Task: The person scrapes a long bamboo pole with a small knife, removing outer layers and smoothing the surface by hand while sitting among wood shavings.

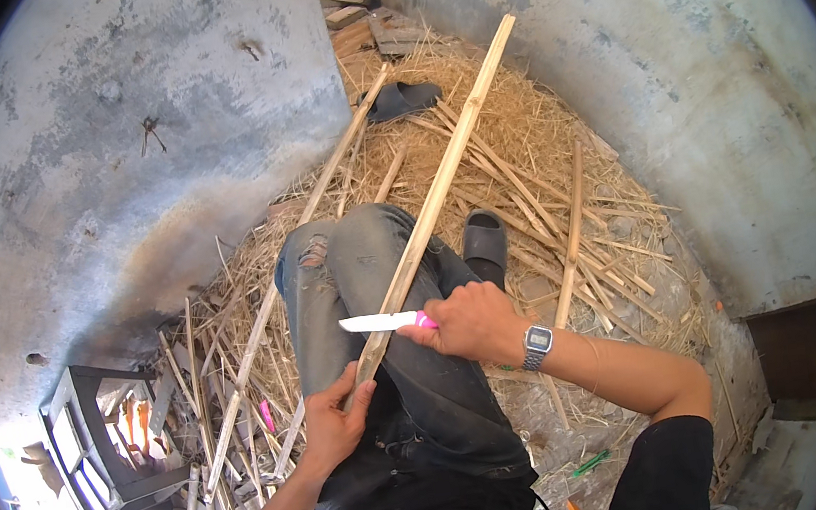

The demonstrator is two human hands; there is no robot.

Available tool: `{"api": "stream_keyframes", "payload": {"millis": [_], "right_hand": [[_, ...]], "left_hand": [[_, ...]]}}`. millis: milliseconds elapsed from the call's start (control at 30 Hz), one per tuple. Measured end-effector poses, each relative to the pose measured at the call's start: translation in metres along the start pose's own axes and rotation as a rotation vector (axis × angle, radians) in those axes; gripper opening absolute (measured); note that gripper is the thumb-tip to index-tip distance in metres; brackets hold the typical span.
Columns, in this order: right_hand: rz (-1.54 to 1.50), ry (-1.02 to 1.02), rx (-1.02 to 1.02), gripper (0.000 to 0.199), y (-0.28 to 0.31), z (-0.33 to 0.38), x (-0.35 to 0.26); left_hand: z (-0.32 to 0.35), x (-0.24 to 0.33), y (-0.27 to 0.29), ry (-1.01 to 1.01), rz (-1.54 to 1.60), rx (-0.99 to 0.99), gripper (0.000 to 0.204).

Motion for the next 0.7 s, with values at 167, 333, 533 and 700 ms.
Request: {"api": "stream_keyframes", "payload": {"millis": [167, 333, 533, 700], "right_hand": [[-0.017, -0.402, 0.328, 0.071, 0.04, -0.038, 0.179], [-0.087, -0.418, 0.285, 0.076, 0.038, -0.024, 0.163], [-0.394, -0.484, 0.453, 0.064, 0.039, -0.007, 0.107], [-0.71, -0.485, 0.494, 0.044, 0.035, -0.008, 0.077]], "left_hand": [[0.013, -0.003, 0.021, 0.121, -0.065, -0.052, 0.04], [0.018, -0.011, 0.045, 0.004, -0.072, 0.037, 0.037], [-0.002, 0.004, 0.049, -0.025, -0.189, 0.033, 0.037], [-0.006, 0.017, 0.046, -0.242, -0.232, 0.136, 0.039]]}}
Point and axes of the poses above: each hand's wrist, its own z-axis away from the middle knuckle, its own y-axis out of the back of the hand, x = y × z, the point moved 8 cm from there along -z, towards the middle knuckle, and after that the axes turned 15 degrees about x, right-handed, at the moved point
